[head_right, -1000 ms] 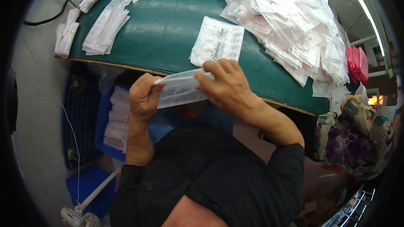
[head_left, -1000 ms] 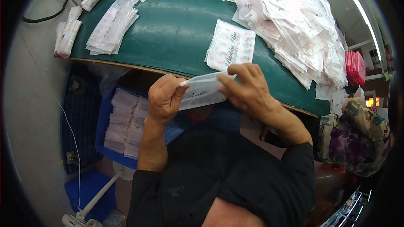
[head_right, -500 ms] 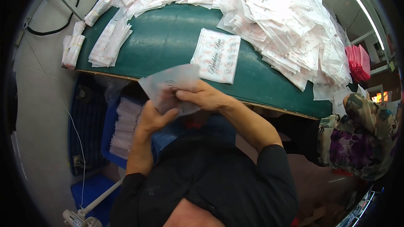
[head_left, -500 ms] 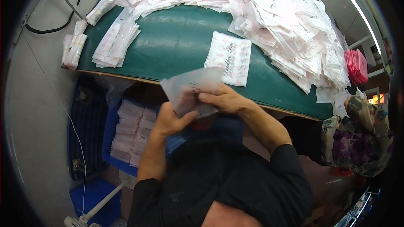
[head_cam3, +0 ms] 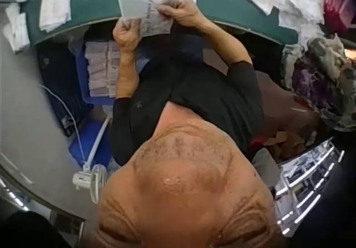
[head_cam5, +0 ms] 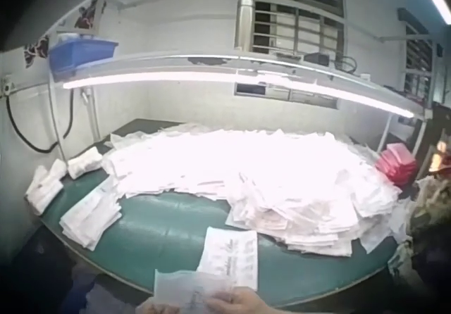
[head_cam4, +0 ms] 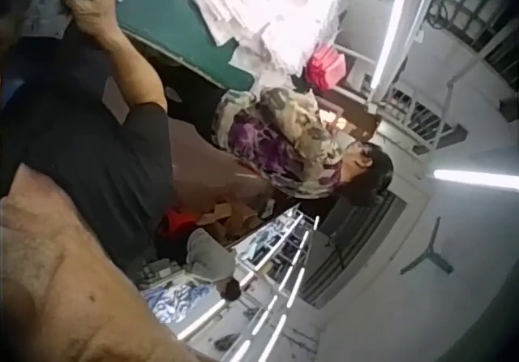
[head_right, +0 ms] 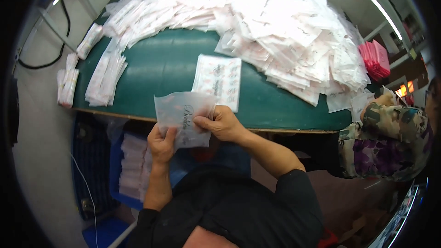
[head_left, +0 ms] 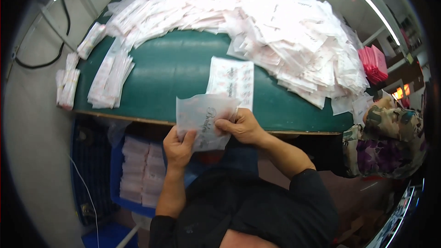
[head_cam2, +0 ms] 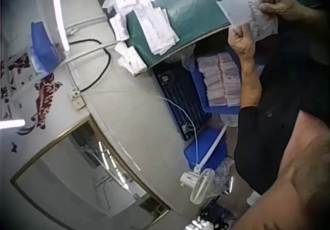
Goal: Fold and stack white plastic bags at a packaging station.
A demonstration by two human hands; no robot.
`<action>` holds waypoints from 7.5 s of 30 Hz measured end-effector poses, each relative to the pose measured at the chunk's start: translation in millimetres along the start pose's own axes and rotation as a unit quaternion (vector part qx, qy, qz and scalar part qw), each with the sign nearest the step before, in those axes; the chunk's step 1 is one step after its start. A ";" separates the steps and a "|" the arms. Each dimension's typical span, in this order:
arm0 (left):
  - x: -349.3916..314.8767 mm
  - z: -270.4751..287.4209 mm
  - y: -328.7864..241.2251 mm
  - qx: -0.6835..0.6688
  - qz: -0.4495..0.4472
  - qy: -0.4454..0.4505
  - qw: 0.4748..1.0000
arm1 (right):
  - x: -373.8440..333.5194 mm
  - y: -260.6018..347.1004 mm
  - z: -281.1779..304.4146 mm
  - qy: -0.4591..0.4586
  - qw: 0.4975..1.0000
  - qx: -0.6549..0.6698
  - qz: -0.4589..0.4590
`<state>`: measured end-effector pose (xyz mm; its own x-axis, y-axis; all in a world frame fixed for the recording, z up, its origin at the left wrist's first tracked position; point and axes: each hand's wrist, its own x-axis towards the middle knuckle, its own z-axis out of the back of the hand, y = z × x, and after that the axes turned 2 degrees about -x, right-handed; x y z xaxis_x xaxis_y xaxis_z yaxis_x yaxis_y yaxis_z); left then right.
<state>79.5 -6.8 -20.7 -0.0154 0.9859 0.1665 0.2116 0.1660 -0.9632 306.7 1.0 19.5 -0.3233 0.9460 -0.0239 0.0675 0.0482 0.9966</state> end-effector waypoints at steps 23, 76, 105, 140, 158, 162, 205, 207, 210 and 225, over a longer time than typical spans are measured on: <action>100.0 -74.2 72.8 0.503 -0.135 0.069 0.851 | 90.6 -51.7 144.5 0.017 0.823 -0.531 0.202; -30.3 31.4 -10.3 0.256 -0.188 0.041 0.947 | 5.1 -21.7 -64.6 -0.061 0.768 -0.451 0.450; -20.2 55.6 -78.8 0.112 -0.088 0.197 0.970 | -21.3 17.2 -51.8 0.267 0.898 -0.348 -0.042; -59.2 40.0 66.5 0.054 0.088 0.177 0.979 | 20.9 -56.3 -57.6 0.060 0.891 0.451 0.019; 72.6 -51.6 7.9 0.325 -0.100 0.051 0.939 | 123.6 142.3 248.0 -0.396 0.891 -0.171 0.142; 96.7 -72.0 44.4 0.449 -0.203 0.074 0.867 | 155.4 96.5 299.2 -0.461 0.686 -0.532 0.185; 31.0 25.1 12.7 0.364 -0.172 0.123 0.907 | 59.3 -11.3 24.6 0.105 0.751 -0.593 0.271; 19.9 34.7 4.7 0.360 -0.163 0.100 0.913 | 46.2 -6.8 15.1 0.075 0.804 -0.526 0.265; 0.5 45.3 0.9 0.230 -0.072 0.088 0.967 | 36.7 -5.1 -3.7 0.070 0.832 -0.495 0.243; -47.5 68.3 -9.9 0.258 -0.141 0.039 0.955 | 9.1 -34.2 -99.4 -0.036 0.779 -0.448 0.438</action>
<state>11.4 -53.9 -33.6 0.0757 0.8993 0.4308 -0.3009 0.4324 -0.8500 207.7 -23.9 -6.9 -0.4673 0.5081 0.7235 -0.4635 -0.8377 0.2889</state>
